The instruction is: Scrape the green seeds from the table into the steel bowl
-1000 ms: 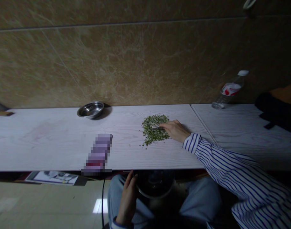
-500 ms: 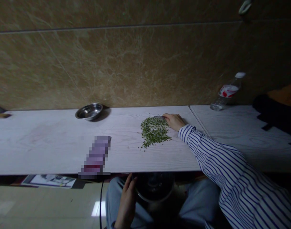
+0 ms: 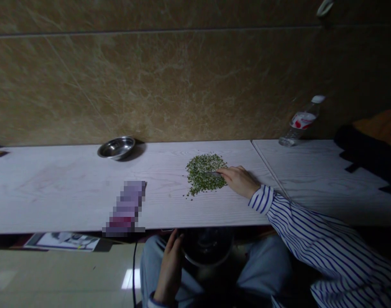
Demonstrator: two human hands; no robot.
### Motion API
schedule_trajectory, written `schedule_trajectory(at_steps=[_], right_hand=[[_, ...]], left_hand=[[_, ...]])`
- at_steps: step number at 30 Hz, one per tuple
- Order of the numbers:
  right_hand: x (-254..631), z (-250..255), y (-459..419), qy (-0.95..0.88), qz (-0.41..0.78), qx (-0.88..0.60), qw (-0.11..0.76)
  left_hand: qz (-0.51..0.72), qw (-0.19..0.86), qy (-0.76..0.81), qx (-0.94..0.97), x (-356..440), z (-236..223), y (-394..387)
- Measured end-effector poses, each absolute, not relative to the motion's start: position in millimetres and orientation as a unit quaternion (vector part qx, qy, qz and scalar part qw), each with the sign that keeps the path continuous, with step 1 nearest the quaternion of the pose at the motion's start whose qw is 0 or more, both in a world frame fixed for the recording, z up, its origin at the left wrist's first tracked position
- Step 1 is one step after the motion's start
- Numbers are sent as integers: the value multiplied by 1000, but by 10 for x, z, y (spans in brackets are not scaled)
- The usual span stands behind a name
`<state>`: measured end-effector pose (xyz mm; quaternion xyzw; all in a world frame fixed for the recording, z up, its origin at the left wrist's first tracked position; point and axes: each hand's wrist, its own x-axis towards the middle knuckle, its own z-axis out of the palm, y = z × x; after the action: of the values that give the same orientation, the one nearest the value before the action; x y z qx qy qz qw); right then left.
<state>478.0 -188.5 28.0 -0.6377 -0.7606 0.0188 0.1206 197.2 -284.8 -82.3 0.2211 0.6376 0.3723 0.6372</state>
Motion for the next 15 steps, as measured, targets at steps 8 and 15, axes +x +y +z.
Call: schedule_trajectory(at_steps=[8,15], right_hand=[[4689,256,-2078,-760,10,-639,114],[4587,217,-2293,-780,-1,-612,131]], left_hand=[[406,628,628,215,2049,-684,-2903],[396,632,605,276,2019,-669,-2941]])
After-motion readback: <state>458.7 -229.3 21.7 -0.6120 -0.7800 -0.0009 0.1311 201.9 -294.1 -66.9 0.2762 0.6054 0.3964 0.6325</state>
